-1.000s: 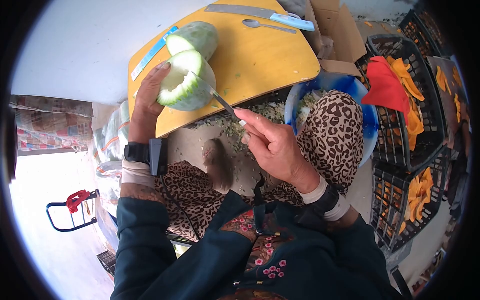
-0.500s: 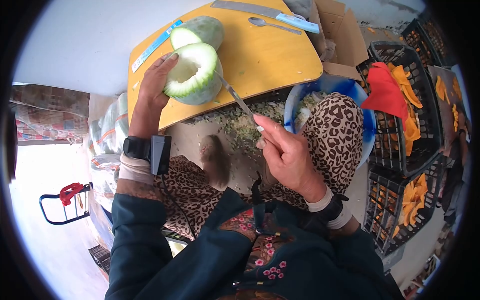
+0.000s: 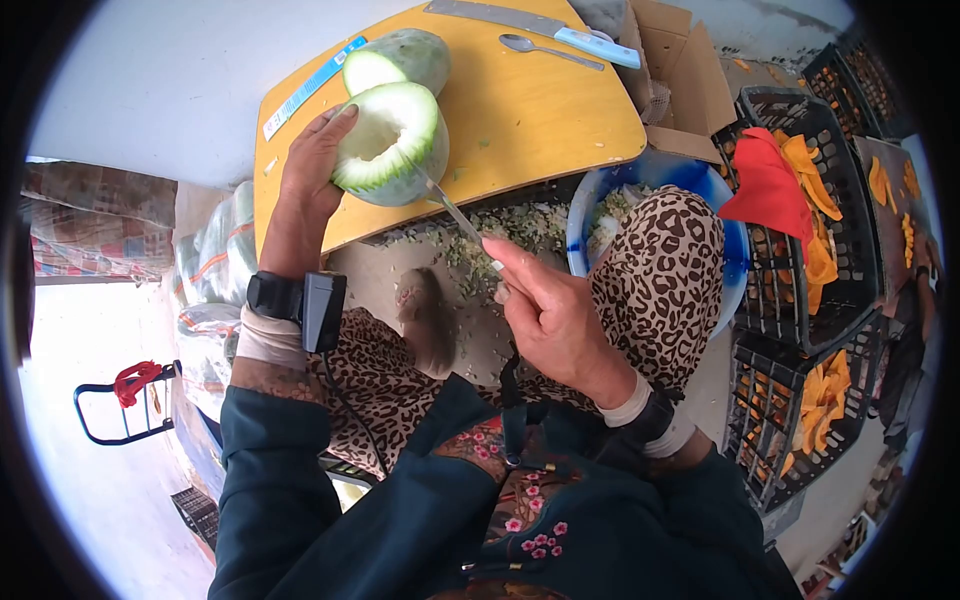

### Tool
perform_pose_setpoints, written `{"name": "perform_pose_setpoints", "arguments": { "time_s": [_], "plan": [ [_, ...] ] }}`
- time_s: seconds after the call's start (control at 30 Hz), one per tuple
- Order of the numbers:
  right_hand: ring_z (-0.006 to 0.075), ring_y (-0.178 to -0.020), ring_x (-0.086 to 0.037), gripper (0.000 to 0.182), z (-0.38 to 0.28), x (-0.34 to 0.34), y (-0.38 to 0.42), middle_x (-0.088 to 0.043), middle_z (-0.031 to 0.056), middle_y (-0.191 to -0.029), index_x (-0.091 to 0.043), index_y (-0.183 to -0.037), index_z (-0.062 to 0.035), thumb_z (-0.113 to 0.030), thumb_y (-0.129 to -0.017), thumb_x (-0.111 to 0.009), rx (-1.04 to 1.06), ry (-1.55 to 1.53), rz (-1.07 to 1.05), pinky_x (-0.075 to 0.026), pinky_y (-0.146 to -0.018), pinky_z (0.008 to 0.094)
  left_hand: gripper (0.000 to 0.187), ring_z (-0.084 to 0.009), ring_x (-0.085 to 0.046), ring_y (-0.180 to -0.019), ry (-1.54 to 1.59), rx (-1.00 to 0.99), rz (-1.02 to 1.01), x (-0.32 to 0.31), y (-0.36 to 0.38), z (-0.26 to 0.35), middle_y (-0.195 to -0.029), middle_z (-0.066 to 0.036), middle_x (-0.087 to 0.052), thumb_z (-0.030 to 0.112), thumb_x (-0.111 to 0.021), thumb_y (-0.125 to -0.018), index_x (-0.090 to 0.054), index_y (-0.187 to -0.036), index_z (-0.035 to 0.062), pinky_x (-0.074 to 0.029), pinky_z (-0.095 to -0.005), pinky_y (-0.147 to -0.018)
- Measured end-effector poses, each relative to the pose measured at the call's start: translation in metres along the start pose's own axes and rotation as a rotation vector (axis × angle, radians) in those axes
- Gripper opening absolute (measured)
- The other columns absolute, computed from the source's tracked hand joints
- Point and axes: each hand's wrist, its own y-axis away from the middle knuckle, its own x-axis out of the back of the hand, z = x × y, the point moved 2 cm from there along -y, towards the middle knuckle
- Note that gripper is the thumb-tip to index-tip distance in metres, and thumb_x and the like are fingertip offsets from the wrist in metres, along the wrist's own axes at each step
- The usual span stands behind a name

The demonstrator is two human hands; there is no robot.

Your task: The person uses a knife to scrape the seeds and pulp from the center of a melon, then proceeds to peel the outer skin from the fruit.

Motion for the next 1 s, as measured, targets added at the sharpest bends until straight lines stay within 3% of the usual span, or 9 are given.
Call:
{"name": "perform_pose_setpoints", "arguments": {
  "time_s": [0.13, 0.23, 0.43, 0.53, 0.63, 0.73, 0.87, 1.0],
  "plan": [
    [0.0229, -0.077, -0.068, 0.050, 0.002, 0.010, 0.007, -0.067, 0.0175, -0.091, -0.055, -0.130, -0.0029, 0.011, -0.082, -0.056, 0.033, 0.062, -0.026, -0.053, -0.071, 0.0283, 0.030, -0.0229, -0.068, -0.088, -0.013, -0.002, 0.008, -0.001, 0.003, 0.002, -0.103, -0.015, -0.067, 0.009, -0.066, -0.090, -0.058, -0.115, -0.0064, -0.058, -0.0352, -0.075],
    [0.0183, -0.070, -0.063, 0.048, 0.009, 0.012, 0.012, -0.064, 0.0126, -0.082, -0.055, -0.130, -0.0021, 0.012, -0.084, -0.055, 0.039, 0.053, 0.005, -0.053, -0.071, 0.0275, 0.032, -0.0220, -0.068, -0.088, -0.047, 0.009, 0.021, -0.002, 0.005, 0.002, -0.102, -0.015, -0.067, 0.014, -0.066, -0.091, -0.058, -0.115, -0.0066, -0.058, -0.0344, -0.076],
    [0.0087, -0.068, -0.053, 0.047, 0.001, 0.012, 0.003, -0.055, 0.0053, -0.075, -0.053, -0.130, -0.0016, 0.012, -0.086, -0.053, 0.014, -0.022, 0.104, -0.052, -0.071, 0.0265, 0.048, -0.0207, -0.068, -0.089, -0.072, -0.004, 0.032, -0.015, 0.023, 0.007, -0.106, -0.015, -0.066, 0.037, -0.051, -0.100, -0.057, -0.117, -0.0070, -0.057, -0.0320, -0.077],
    [0.0093, -0.068, -0.054, 0.048, 0.007, 0.008, -0.001, -0.056, 0.0058, -0.076, -0.052, -0.131, -0.0013, 0.013, -0.086, -0.052, -0.044, -0.016, 0.133, -0.052, -0.072, 0.0258, 0.059, -0.0227, -0.065, -0.100, -0.038, 0.026, 0.021, -0.013, 0.030, 0.005, -0.112, -0.016, -0.063, 0.049, -0.046, -0.099, -0.056, -0.120, -0.0046, -0.054, -0.0419, -0.086],
    [0.0092, -0.069, -0.054, 0.046, 0.018, 0.002, -0.006, -0.055, 0.0059, -0.076, -0.053, -0.131, -0.0017, 0.011, -0.086, -0.052, -0.071, -0.040, 0.137, -0.051, -0.072, 0.0255, 0.066, -0.0251, -0.054, -0.119, -0.111, 0.085, 0.013, -0.012, 0.047, 0.005, -0.128, -0.013, -0.056, 0.058, -0.044, -0.097, -0.050, -0.132, 0.0024, -0.044, -0.0508, -0.098],
    [0.0085, -0.071, -0.055, 0.045, 0.024, -0.007, -0.012, -0.058, 0.0072, -0.079, -0.054, -0.130, -0.0028, 0.009, -0.087, -0.052, -0.077, -0.079, 0.188, -0.052, -0.074, 0.0252, 0.068, -0.0273, -0.046, -0.126, -0.145, 0.131, 0.115, -0.010, 0.053, -0.011, -0.133, -0.011, -0.051, 0.063, -0.048, -0.093, -0.046, -0.136, 0.0093, -0.039, -0.0587, -0.098],
    [0.0086, -0.077, -0.060, 0.046, 0.027, -0.013, -0.016, -0.063, 0.0102, -0.085, -0.054, -0.131, -0.0037, 0.008, -0.087, -0.052, -0.076, -0.107, 0.179, -0.052, -0.076, 0.0257, 0.071, -0.0295, -0.046, -0.123, -0.232, 0.056, 0.111, -0.036, 0.081, -0.009, -0.134, -0.011, -0.047, 0.063, -0.050, -0.092, -0.036, -0.138, 0.0110, -0.038, -0.0583, -0.097],
    [0.0094, -0.078, -0.061, 0.047, 0.025, -0.010, -0.014, -0.065, 0.0111, -0.087, -0.053, -0.131, -0.0026, 0.010, -0.086, -0.052, -0.082, -0.084, 0.111, -0.053, -0.075, 0.0264, 0.068, -0.0287, -0.050, -0.119, -0.262, 0.053, 0.047, -0.026, 0.070, -0.012, -0.134, -0.011, -0.048, 0.061, -0.048, -0.094, -0.037, -0.138, 0.0111, -0.040, -0.0585, -0.095]
  ]
}}
